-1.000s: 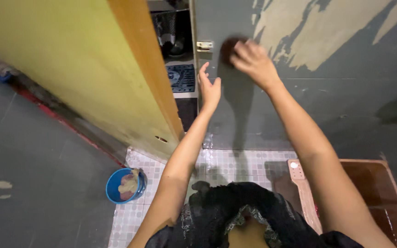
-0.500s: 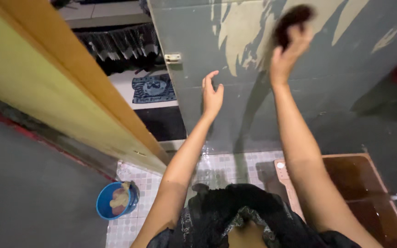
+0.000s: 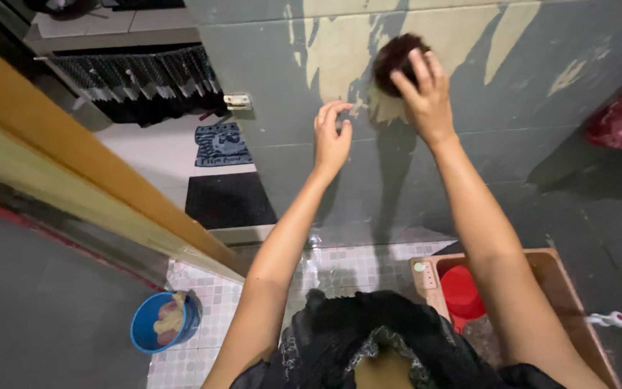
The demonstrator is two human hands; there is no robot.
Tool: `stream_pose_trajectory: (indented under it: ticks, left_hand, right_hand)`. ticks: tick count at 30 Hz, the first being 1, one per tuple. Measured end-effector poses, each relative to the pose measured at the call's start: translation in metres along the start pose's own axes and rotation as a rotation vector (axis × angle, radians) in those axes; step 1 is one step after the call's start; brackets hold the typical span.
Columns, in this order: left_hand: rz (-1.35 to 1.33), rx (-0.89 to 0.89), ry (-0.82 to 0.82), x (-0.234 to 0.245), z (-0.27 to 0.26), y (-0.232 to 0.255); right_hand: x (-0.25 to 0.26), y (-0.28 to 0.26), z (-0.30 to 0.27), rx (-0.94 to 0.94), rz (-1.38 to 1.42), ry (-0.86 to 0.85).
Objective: The person scrubs a tiled wall with a dark sponge, repeatedly dipping it into a basin of water. They use a red scoop to pour water over the wall and rinse the sponge, focusing on removing residue from the surface.
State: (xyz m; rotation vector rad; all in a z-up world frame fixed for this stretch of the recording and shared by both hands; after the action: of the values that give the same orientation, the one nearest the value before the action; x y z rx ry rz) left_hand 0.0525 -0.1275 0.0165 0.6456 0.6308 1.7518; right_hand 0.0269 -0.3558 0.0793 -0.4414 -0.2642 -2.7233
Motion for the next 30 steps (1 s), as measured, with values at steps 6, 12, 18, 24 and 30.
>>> stream_pose_trajectory:
  ticks: [6,12,18,24,30]
  left_hand:
    - [-0.004,-0.056,-0.042,-0.024,0.017,0.027]
    - [-0.014,-0.079,-0.061,-0.037,0.006,0.023]
    - [-0.003,-0.035,-0.134,-0.057,-0.014,0.01]
    - [-0.022,-0.1,-0.28,-0.098,-0.023,0.029]
    - [0.184,-0.329,-0.31,-0.129,-0.015,0.059]
  right_hand:
    - [0.014,0.058,0.016,-0.385,0.068,0.224]
    - [0.004,0.015,-0.029,0.186,-0.006,-0.124]
    - [0.02,0.067,-0.087,-0.501,0.051,0.295]
    - [0.035,0.126,-0.13,-0.593,0.018,0.296]
    - [0.044,0.141,-0.125,-0.482,-0.018,0.237]
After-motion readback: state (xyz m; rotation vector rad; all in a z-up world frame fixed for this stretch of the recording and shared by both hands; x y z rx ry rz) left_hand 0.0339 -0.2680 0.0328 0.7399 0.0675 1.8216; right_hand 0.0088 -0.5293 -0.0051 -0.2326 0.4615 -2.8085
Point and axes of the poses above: each hand's wrist, its own z-axis towards the middle knuckle, its own x-axis out of the back of the hand, y = z × x, the point moved 6 cm from there along z, towards the middle knuckle, and after that the axes turned 6 degrees about y, right-handed, at the moved point
